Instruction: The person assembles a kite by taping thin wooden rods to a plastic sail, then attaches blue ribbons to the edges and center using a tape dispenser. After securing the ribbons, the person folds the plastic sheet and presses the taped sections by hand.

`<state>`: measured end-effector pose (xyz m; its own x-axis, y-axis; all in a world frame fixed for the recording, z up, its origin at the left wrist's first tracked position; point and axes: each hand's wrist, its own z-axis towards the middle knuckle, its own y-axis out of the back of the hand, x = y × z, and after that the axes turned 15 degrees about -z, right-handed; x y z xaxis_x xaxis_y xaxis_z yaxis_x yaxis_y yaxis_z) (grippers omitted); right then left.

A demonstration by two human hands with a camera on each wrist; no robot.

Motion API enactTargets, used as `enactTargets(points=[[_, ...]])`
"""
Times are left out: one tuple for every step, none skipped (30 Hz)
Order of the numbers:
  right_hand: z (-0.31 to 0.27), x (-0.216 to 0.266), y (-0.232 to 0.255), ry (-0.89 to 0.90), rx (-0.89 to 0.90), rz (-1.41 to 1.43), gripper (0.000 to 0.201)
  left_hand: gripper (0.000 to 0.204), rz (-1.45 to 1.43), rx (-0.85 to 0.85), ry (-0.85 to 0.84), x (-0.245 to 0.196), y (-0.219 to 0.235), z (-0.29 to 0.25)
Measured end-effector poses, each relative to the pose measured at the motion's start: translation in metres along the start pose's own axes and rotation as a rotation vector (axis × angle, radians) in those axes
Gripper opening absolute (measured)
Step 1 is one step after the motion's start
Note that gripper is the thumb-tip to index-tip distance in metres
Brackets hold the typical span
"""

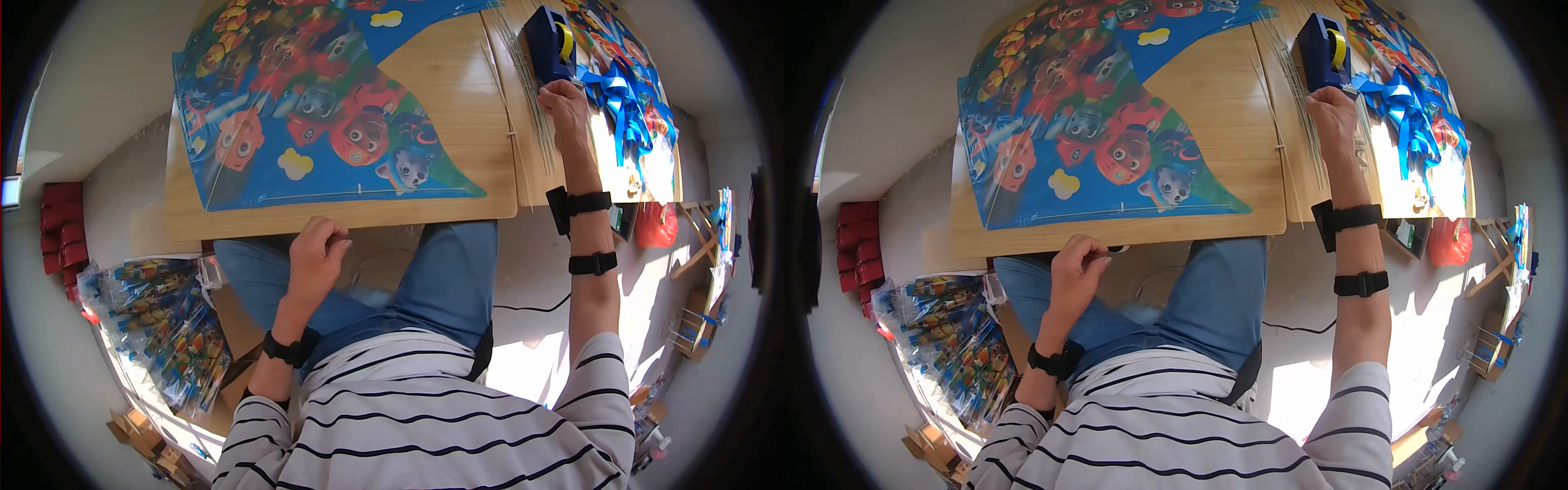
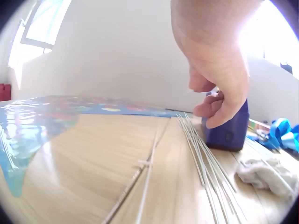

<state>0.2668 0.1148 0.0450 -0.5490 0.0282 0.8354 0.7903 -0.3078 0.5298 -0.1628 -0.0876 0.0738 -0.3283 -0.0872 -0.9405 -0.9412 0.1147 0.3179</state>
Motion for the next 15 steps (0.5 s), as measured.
enactTargets(points=[[-0.007, 0.021, -0.012, 0.052, 0.193, -0.069, 0.007, 0.019, 0.060, 0.015, -0.049, 0.001, -0.002, 0.000], [-0.015, 0.044, -0.028, 0.107, 0.385, -0.143, 0.007, 0.021, 0.115, 0.027, -0.102, 0.003, -0.005, 0.000], [-0.034, 0.073, -0.046, 0.189, 0.601, -0.158, 0.007, 0.024, 0.169, 0.037, -0.157, 0.004, -0.009, 0.001], [-0.052, 0.090, -0.068, 0.299, 0.726, -0.211, 0.008, 0.025, 0.212, 0.062, -0.195, 0.002, -0.012, 0.000], [-0.066, 0.106, -0.090, 0.430, 0.826, -0.283, 0.008, 0.027, 0.258, 0.085, -0.232, -0.003, -0.014, -0.001], [-0.078, 0.120, -0.110, 0.560, 0.928, -0.354, 0.008, 0.028, 0.302, 0.110, -0.265, -0.005, -0.017, -0.003], [-0.089, 0.130, -0.128, 0.631, 0.949, -0.456, 0.006, 0.029, 0.331, 0.128, -0.255, -0.004, -0.020, -0.005], [-0.098, 0.138, -0.144, 0.701, 0.968, -0.558, 0.005, 0.030, 0.358, 0.147, -0.244, -0.003, -0.022, -0.007], [-0.102, 0.145, -0.157, 0.770, 0.970, -0.644, 0.003, 0.031, 0.386, 0.167, -0.235, -0.003, -0.024, -0.009], [-0.104, 0.152, -0.169, 0.841, 0.968, -0.731, 0.002, 0.032, 0.413, 0.172, -0.246, -0.001, -0.026, -0.009], [-0.105, 0.157, -0.177, 0.912, 0.964, -0.818, 0.002, 0.033, 0.440, 0.176, -0.258, 0.000, -0.028, -0.009], [-0.106, 0.161, -0.183, 0.936, 0.981, -0.829, 0.003, 0.034, 0.466, 0.181, -0.270, 0.002, -0.029, -0.009], [-0.106, 0.164, -0.187, 0.961, 0.998, -0.839, 0.004, 0.034, 0.464, 0.175, -0.284, 0.004, -0.030, -0.008], [-0.107, 0.167, -0.191, 0.985, 1.015, -0.849, 0.005, 0.034, 0.463, 0.170, -0.296, 0.007, -0.031, -0.006], [-0.107, 0.169, -0.195, 0.995, 1.043, -0.885, 0.007, 0.035, 0.461, 0.166, -0.309, 0.010, -0.032, -0.004]])
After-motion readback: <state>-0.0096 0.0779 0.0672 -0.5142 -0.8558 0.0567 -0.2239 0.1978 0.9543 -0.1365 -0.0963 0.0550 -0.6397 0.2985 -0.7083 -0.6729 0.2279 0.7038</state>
